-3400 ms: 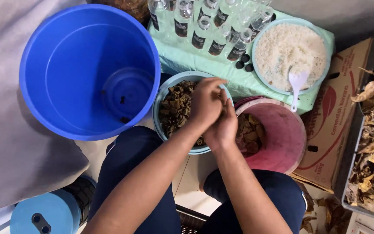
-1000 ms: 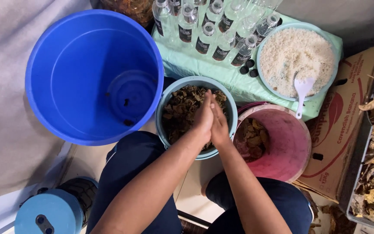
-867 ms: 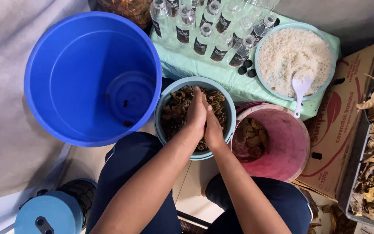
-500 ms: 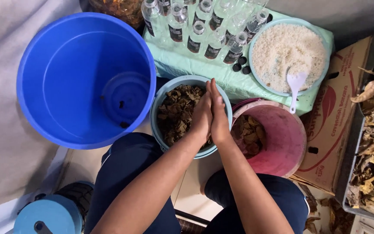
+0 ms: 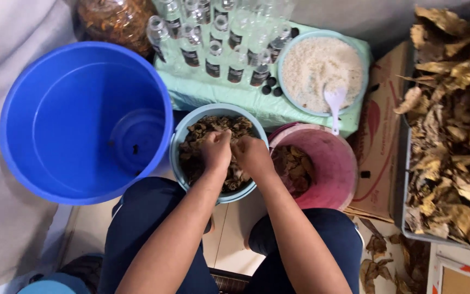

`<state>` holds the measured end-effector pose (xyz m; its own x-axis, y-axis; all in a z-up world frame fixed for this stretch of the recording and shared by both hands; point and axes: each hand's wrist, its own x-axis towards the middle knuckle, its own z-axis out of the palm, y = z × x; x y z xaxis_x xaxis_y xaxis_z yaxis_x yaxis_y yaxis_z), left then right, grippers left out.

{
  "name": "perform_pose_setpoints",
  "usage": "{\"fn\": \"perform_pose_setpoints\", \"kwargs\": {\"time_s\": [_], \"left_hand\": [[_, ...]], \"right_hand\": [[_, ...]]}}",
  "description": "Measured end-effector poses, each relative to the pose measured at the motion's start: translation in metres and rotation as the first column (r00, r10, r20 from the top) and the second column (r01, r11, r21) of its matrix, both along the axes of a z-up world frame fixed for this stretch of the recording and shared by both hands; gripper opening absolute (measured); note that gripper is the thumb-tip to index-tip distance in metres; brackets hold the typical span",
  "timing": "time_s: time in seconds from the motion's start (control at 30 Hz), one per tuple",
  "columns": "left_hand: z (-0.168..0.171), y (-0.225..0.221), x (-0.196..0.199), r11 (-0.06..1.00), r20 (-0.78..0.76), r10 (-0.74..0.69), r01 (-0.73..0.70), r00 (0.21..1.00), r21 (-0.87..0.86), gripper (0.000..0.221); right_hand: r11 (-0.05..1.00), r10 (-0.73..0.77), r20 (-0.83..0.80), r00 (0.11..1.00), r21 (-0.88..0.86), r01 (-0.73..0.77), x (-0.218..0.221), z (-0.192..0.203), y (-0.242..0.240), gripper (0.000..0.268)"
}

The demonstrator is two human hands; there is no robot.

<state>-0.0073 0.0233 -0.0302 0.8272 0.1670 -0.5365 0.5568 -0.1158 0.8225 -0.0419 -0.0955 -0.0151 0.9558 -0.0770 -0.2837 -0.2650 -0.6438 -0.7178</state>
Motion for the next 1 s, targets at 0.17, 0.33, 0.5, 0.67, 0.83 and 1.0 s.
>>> {"fn": "perform_pose_setpoints", "kwargs": {"time_s": [0.17,0.33,0.5,0.67,0.83,1.0], "left_hand": [[0.030,-0.004,-0.014,0.953,-0.085,-0.300,0.296,0.950,-0.056,0.067],[0.021,-0.028,-0.026,0.873,0.041,-0.484,0.486,0.874,-0.046,0.029],[-0.011,-0.072,-0.040,0.868,0.004,-0.497,0.497,0.868,0.024,0.025],[-0.004,-0.123,-0.069,0.840,0.015,-0.537,0.537,0.843,-0.082,0.026],[0.053,-0.172,-0.095,0.768,0.002,-0.627,0.618,0.779,-0.171,0.025],[0.082,-0.212,-0.112,0.697,0.000,-0.686,0.656,0.728,-0.289,0.024]], "right_hand": [[0.960,-0.029,-0.025,0.999,-0.278,0.021,-0.004,-0.033,-0.048,0.040],[0.959,-0.143,-0.168,0.975,-0.268,0.094,-0.060,0.109,-0.105,0.040],[0.841,-0.318,0.039,0.947,-0.450,0.300,-0.133,0.122,-0.195,0.035],[0.334,-0.388,0.371,0.844,-0.797,0.503,-0.195,0.061,-0.283,0.036],[0.164,-0.405,0.459,0.791,-0.814,0.557,-0.215,0.053,-0.352,0.042],[0.164,-0.488,0.374,0.788,-0.848,0.504,-0.213,0.062,-0.384,0.039]]}}
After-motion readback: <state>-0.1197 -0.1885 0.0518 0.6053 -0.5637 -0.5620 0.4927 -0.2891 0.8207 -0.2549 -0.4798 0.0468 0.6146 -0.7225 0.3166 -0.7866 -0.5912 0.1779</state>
